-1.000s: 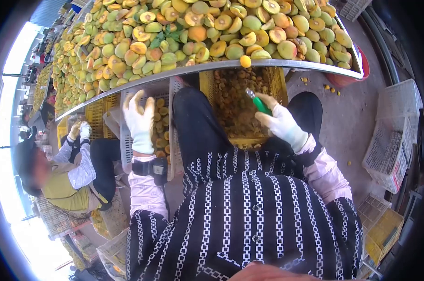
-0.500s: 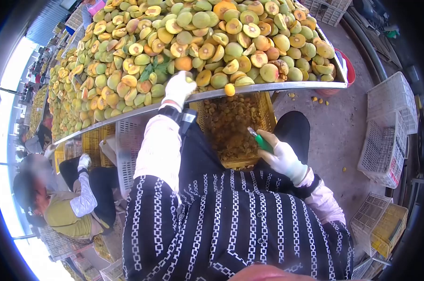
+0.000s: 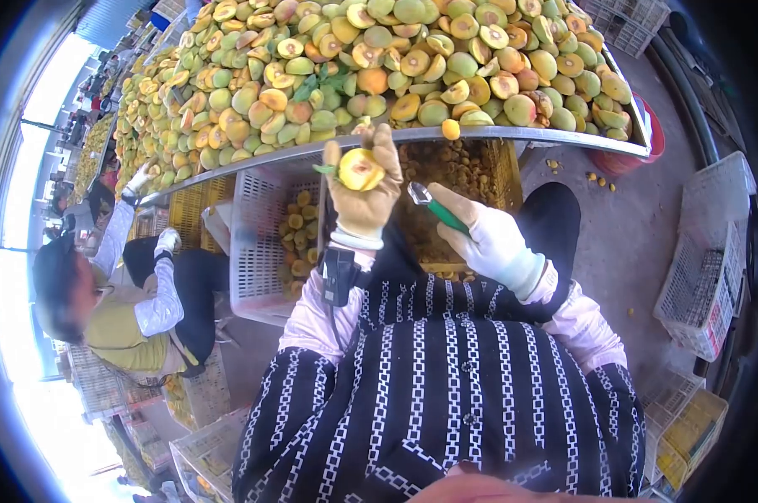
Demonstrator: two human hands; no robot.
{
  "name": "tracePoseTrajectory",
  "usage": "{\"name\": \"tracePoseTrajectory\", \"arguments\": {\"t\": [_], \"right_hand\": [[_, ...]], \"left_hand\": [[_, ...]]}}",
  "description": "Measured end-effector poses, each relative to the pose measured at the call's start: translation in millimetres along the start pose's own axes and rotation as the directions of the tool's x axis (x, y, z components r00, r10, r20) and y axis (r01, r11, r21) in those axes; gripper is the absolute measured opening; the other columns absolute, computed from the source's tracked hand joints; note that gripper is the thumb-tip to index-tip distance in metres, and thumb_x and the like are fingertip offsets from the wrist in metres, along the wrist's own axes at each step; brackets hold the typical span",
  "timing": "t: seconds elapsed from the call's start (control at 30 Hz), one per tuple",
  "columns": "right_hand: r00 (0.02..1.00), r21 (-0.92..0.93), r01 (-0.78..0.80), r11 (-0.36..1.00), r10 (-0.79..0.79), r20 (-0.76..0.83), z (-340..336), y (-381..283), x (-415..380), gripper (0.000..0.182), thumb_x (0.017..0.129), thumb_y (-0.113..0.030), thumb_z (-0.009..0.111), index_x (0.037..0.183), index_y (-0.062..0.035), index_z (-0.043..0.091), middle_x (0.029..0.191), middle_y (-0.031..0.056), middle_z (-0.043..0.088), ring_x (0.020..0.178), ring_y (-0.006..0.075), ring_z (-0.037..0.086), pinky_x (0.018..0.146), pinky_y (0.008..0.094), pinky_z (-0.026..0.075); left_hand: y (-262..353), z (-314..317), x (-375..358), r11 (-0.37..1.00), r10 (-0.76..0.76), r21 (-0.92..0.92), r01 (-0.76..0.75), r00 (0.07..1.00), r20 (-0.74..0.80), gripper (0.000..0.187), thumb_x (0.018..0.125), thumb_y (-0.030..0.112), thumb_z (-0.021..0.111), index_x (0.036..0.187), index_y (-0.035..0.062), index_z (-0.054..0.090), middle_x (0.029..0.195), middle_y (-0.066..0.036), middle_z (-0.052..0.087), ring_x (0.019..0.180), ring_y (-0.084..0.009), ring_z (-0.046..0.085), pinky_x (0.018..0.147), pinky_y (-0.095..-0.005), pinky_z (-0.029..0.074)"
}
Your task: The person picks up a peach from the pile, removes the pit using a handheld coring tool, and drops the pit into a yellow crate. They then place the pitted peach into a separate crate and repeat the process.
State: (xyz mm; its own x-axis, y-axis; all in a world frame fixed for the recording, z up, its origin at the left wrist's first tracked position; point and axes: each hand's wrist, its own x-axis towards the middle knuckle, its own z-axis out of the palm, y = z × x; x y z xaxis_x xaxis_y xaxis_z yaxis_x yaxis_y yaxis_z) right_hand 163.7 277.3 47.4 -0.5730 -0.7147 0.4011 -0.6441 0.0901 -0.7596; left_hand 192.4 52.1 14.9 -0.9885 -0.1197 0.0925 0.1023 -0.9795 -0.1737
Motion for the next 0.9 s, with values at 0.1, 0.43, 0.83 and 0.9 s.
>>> {"name": "tracePoseTrajectory", "arguments": {"t": [0.1,0.43,0.83,0.9], "right_hand": [[0.999,-0.264,0.028,0.964,-0.017,0.044,-11.5,-8.0,-5.5,0.052,0.079,-0.011,0.07,0.129,-0.0146,0.056,0.077,0.0087,0.062,0.065,0.028,0.062,0.058,0.0353,0.049],[1.0,-0.561,0.018,0.828,-0.016,0.008,-22.1,-10.8,-17.0,0.047,0.086,-0.022,0.063,0.131,-0.0251,0.054,0.067,0.005,0.052,0.048,0.0215,0.054,0.043,0.0353,0.045],[0.971,-0.655,0.115,0.747,0.054,0.233,-13.6,-9.4,-28.0,0.067,0.082,-0.016,0.058,0.145,-0.0216,0.033,0.071,0.0067,0.055,0.054,0.0219,0.06,0.047,0.0357,0.048],[0.957,-0.656,0.125,0.744,0.084,0.277,-15.7,-10.6,-27.3,0.067,0.083,-0.015,0.057,0.145,-0.0207,0.033,0.071,0.0071,0.056,0.055,0.0227,0.06,0.048,0.0359,0.048]], "left_hand": [[-32.1,-5.2,-5.4,0.988,0.15,0.063,-0.138,0.955,-0.258,0.035,0.088,0.028,0.064,0.106,-0.0026,0.062,0.11,-0.017,0.063,0.109,-0.0318,0.058,0.094,-0.0395,0.052],[-72.4,-19.0,-19.5,0.971,-0.126,0.171,0.168,0.964,-0.235,0.039,0.097,0.036,0.047,0.111,0.0031,0.062,0.115,-0.012,0.064,0.114,-0.0327,0.055,0.102,-0.045,0.043],[-76.8,-3.1,-28.8,0.895,-0.02,0.393,0.212,0.898,-0.44,0.039,0.095,0.033,0.05,0.11,-0.0014,0.059,0.112,-0.016,0.06,0.104,-0.0309,0.059,0.093,-0.0432,0.049],[-73.9,-2.7,-32.1,0.88,-0.036,0.403,0.251,0.881,-0.471,0.038,0.095,0.032,0.05,0.11,-0.0017,0.058,0.112,-0.016,0.06,0.104,-0.0306,0.059,0.093,-0.0433,0.049]]}}
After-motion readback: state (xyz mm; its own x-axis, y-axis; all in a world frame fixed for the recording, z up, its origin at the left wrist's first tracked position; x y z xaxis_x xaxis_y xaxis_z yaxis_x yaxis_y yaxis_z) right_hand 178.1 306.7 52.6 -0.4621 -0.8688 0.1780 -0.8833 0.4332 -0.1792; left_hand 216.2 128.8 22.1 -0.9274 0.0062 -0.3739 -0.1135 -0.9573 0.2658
